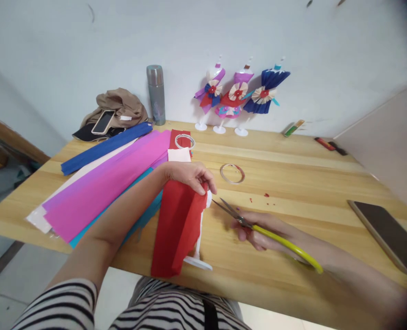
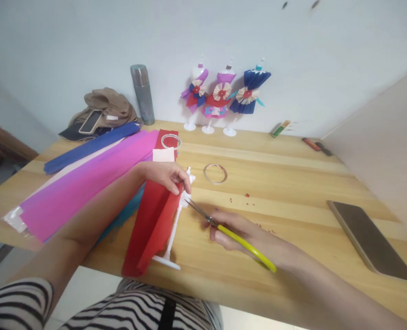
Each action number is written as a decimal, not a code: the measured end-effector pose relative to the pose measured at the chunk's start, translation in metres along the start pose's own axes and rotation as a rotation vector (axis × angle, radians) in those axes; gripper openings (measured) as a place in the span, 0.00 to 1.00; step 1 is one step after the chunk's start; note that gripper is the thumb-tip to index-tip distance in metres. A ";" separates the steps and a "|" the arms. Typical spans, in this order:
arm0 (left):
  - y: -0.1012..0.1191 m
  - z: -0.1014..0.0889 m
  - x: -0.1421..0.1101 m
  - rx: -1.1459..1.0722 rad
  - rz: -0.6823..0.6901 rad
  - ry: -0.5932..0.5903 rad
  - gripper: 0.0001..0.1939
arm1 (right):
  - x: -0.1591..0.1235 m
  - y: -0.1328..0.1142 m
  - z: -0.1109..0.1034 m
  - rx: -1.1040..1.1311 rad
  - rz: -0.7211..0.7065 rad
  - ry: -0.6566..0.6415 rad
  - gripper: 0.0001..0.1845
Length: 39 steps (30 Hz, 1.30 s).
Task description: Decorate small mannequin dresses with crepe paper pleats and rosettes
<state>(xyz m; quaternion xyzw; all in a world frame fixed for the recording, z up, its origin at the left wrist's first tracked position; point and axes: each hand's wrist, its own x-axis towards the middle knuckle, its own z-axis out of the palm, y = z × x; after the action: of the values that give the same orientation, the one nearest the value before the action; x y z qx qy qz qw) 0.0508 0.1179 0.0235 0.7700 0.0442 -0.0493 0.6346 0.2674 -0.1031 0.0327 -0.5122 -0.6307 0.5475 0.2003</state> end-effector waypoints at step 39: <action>0.018 0.018 0.006 -0.096 0.013 -0.090 0.19 | 0.019 -0.017 -0.016 -0.027 -0.018 -0.328 0.27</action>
<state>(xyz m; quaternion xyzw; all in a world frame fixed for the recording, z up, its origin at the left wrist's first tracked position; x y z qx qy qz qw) 0.0589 0.0972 0.0367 0.7359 0.0132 -0.0777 0.6725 0.2656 -0.0770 0.0469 -0.4130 -0.6669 0.6133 0.0928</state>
